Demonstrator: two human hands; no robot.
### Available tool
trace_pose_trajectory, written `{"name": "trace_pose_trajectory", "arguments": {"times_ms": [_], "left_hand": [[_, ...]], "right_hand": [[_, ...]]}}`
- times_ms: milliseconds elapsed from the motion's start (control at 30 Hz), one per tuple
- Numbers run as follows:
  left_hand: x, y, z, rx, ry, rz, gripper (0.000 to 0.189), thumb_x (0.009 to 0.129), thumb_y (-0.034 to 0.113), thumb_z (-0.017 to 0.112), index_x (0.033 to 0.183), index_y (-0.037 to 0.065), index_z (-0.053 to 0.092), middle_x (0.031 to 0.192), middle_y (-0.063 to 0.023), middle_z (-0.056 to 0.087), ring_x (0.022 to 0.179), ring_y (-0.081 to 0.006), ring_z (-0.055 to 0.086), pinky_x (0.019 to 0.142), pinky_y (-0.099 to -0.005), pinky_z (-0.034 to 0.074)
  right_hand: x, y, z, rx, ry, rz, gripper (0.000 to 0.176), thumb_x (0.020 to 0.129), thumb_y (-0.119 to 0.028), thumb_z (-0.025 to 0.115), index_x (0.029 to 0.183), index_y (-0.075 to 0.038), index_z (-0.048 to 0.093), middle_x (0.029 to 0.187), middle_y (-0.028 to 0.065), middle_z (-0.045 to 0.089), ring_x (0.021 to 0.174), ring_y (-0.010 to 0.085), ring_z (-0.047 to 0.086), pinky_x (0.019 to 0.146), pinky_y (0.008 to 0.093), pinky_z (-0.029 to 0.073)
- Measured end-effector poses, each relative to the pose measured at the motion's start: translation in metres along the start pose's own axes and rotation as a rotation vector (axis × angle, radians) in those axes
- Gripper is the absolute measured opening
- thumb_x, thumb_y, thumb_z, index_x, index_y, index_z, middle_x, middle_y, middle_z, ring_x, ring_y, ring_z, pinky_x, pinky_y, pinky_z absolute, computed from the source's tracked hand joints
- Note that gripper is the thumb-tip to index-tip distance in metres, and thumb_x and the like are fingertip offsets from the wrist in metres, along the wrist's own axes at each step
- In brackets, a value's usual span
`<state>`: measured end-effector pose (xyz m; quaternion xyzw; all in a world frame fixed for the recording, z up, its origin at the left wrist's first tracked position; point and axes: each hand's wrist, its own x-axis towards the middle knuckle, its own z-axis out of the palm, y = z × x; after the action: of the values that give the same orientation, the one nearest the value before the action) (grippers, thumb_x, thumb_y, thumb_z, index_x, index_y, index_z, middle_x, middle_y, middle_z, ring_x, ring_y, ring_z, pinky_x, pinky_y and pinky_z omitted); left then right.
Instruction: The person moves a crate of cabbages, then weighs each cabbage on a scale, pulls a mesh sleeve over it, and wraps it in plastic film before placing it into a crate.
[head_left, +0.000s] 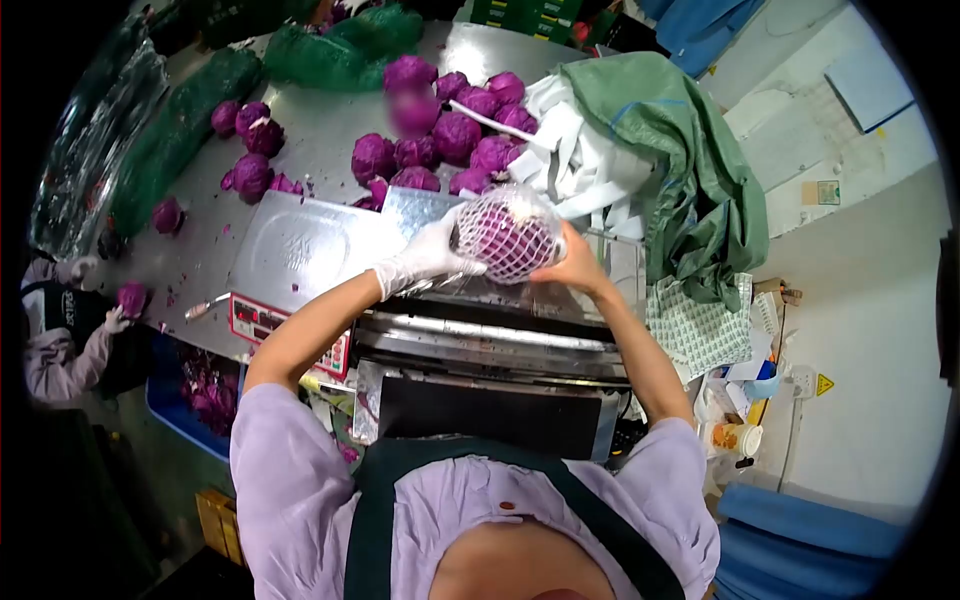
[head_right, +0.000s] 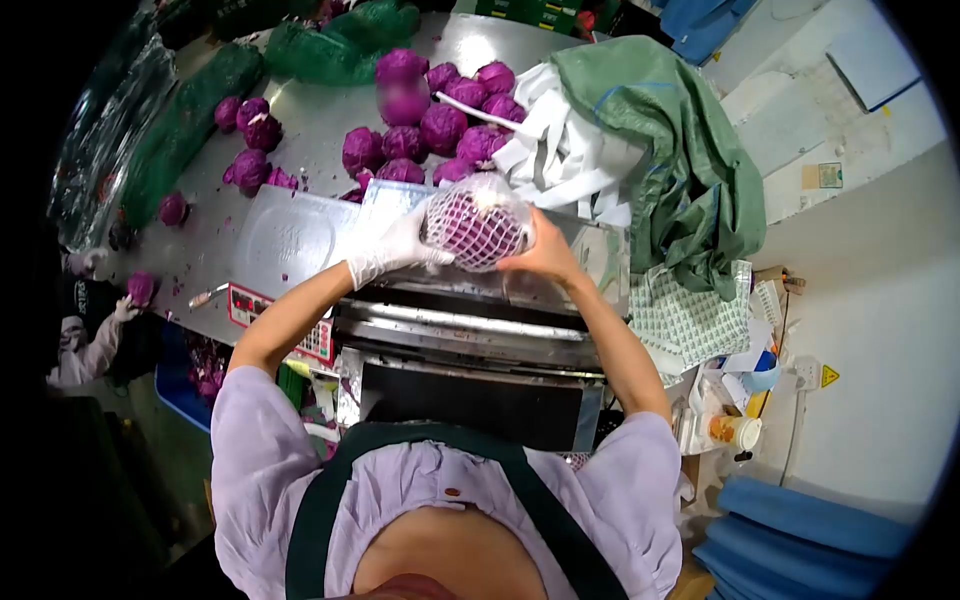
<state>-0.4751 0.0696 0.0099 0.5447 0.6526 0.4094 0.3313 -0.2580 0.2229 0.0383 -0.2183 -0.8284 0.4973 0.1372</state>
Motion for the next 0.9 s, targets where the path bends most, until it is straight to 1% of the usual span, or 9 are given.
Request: {"name": "trace_pose_trajectory", "arguments": {"times_ms": [267, 367, 433, 500, 567, 633, 700, 800, 900], "left_hand": [[-0.102, 0.053, 0.018, -0.407, -0.045, -0.174, 0.080, 0.061, 0.031, 0.080, 0.121, -0.005, 0.041, 0.107, -0.0134, 0.058, 0.098, -0.0197, 0.056, 0.090, -0.0306, 0.043], [-0.185, 0.103, 0.023, 0.015, -0.149, -0.169, 0.088, 0.059, 0.045, 0.078, 0.123, -0.003, 0.041, 0.107, -0.0175, 0.059, 0.098, -0.0196, 0.058, 0.089, -0.0290, 0.044], [-0.220, 0.092, 0.044, -0.318, -0.278, -0.424, 0.082, 0.064, 0.052, 0.072, 0.119, -0.004, 0.047, 0.108, -0.0160, 0.059, 0.101, -0.0205, 0.056, 0.091, -0.0276, 0.042], [-0.238, 0.065, 0.067, -0.470, -0.384, -0.759, 0.077, 0.071, 0.057, 0.063, 0.117, -0.003, 0.050, 0.109, -0.0171, 0.058, 0.104, -0.0213, 0.054, 0.094, -0.0286, 0.039], [-0.231, 0.048, 0.071, -0.823, -0.626, -0.874, 0.079, 0.073, 0.077, 0.033, 0.105, 0.008, 0.056, 0.083, -0.0063, 0.061, 0.056, -0.0083, 0.051, 0.046, -0.0189, 0.041], [-0.221, 0.035, 0.076, -0.774, -0.668, -0.897, 0.085, 0.071, 0.082, 0.024, 0.113, 0.013, 0.050, 0.081, -0.0009, 0.058, 0.052, -0.0030, 0.044, 0.037, -0.0169, 0.027], [-0.220, 0.036, 0.066, -0.415, -0.588, -0.941, 0.082, 0.074, 0.079, 0.023, 0.084, 0.008, 0.063, 0.065, -0.0069, 0.057, 0.049, -0.0109, 0.048, 0.040, -0.0227, 0.037], [-0.247, 0.051, 0.055, 0.180, -0.446, -0.475, 0.076, 0.085, 0.064, 0.023, 0.089, 0.001, 0.064, 0.076, -0.0206, 0.062, 0.076, -0.0320, 0.062, 0.069, -0.0393, 0.048], [-0.275, 0.080, 0.052, 0.486, -0.127, -0.215, 0.051, 0.086, 0.050, 0.041, 0.089, 0.005, 0.064, 0.073, -0.0164, 0.062, 0.074, -0.0315, 0.060, 0.067, -0.0418, 0.046]], "right_hand": [[-0.097, -0.049, 0.035, 0.482, -0.018, 0.040, 0.099, 0.053, -0.028, 0.083, 0.132, 0.001, 0.030, 0.122, 0.0125, 0.048, 0.109, 0.0198, 0.048, 0.094, 0.0311, 0.038], [-0.172, -0.076, 0.050, 0.091, -0.060, 0.059, 0.094, 0.053, -0.030, 0.084, 0.128, -0.002, 0.035, 0.119, 0.0116, 0.049, 0.109, 0.0210, 0.048, 0.095, 0.0325, 0.036], [-0.207, -0.060, 0.082, 0.473, -0.129, 0.202, 0.080, 0.064, -0.036, 0.077, 0.125, -0.002, 0.038, 0.112, 0.0119, 0.053, 0.101, 0.0191, 0.054, 0.083, 0.0302, 0.045], [-0.226, -0.042, 0.106, 0.830, -0.249, 0.686, 0.068, 0.072, -0.036, 0.070, 0.124, -0.003, 0.040, 0.103, 0.0100, 0.058, 0.083, 0.0172, 0.060, 0.062, 0.0249, 0.051], [-0.222, -0.033, 0.121, 1.005, -0.337, 0.927, 0.063, 0.081, -0.057, 0.049, 0.119, -0.007, 0.046, 0.096, 0.0097, 0.061, 0.068, 0.0172, 0.063, 0.048, 0.0219, 0.049], [-0.212, -0.031, 0.118, 0.949, -0.438, 0.972, 0.065, 0.081, -0.063, 0.041, 0.117, -0.009, 0.049, 0.088, 0.0099, 0.063, 0.070, 0.0178, 0.063, 0.049, 0.0228, 0.049], [-0.216, -0.048, 0.116, 0.890, -0.358, 0.961, 0.067, 0.082, -0.063, 0.039, 0.114, -0.006, 0.051, 0.082, 0.0095, 0.064, 0.070, 0.0189, 0.064, 0.051, 0.0226, 0.050], [-0.244, -0.049, 0.120, 0.643, -0.038, 0.850, 0.059, 0.086, -0.050, 0.046, 0.110, 0.003, 0.049, 0.083, 0.0119, 0.062, 0.070, 0.0174, 0.064, 0.054, 0.0236, 0.052], [-0.288, -0.046, 0.134, 0.395, 0.152, 0.595, 0.034, 0.081, -0.030, 0.063, 0.078, 0.003, 0.056, 0.062, 0.0074, 0.059, 0.062, 0.0116, 0.061, 0.053, 0.0221, 0.048]]}}
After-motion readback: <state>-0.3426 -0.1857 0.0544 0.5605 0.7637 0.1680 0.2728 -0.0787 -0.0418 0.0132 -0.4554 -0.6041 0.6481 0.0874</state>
